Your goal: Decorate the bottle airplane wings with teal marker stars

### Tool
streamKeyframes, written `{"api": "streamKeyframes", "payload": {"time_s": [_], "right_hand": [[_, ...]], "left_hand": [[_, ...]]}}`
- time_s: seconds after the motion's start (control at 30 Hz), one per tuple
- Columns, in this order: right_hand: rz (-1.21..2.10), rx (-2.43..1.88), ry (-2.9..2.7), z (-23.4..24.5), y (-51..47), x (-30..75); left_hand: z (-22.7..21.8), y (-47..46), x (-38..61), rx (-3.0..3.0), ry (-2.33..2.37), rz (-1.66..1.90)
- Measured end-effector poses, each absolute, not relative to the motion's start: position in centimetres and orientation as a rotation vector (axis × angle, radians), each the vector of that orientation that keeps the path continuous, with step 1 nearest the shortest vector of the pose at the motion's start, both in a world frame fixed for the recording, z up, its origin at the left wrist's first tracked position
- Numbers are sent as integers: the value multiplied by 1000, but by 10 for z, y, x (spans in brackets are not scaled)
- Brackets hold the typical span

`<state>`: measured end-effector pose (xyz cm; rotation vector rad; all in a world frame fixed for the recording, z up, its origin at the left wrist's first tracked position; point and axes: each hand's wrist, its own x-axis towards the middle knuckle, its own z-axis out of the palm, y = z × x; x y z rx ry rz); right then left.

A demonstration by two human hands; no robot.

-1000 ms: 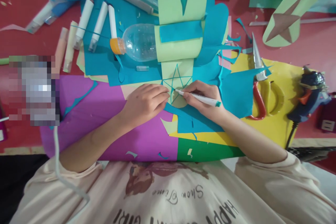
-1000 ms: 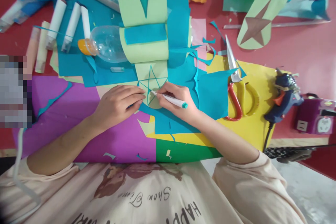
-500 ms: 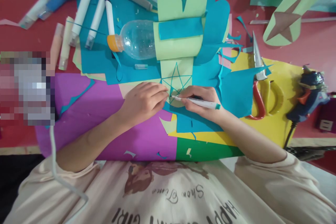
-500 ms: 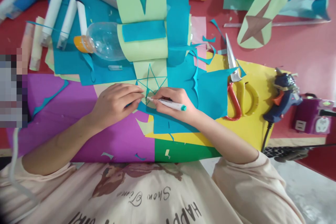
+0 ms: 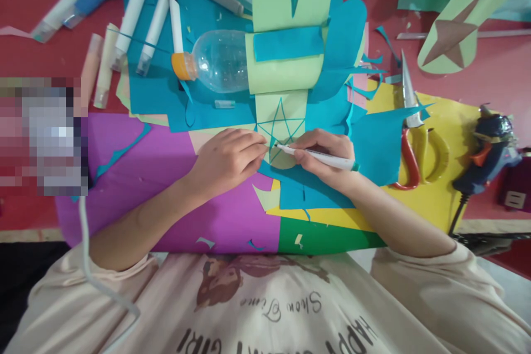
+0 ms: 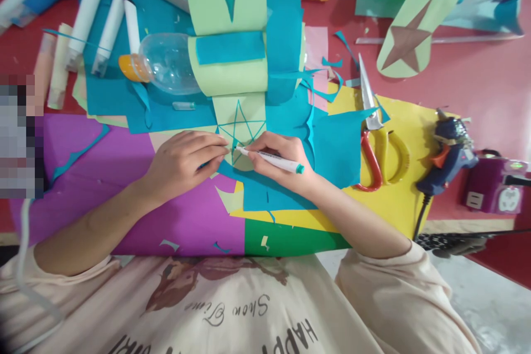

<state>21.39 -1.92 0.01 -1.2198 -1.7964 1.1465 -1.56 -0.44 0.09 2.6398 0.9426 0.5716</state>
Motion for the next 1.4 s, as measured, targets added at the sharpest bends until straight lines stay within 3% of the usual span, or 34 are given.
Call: {"api": "streamKeyframes", "payload": {"time_s": [0.9, 1.4], "right_hand": [[1298, -1064, -1920, 4, -16, 212], [1342, -1260, -1772, 3, -17, 212]], "left_hand": [[2, -5, -15, 2636, 956, 575], [4, -4, -14, 2677, 920, 639]]}}
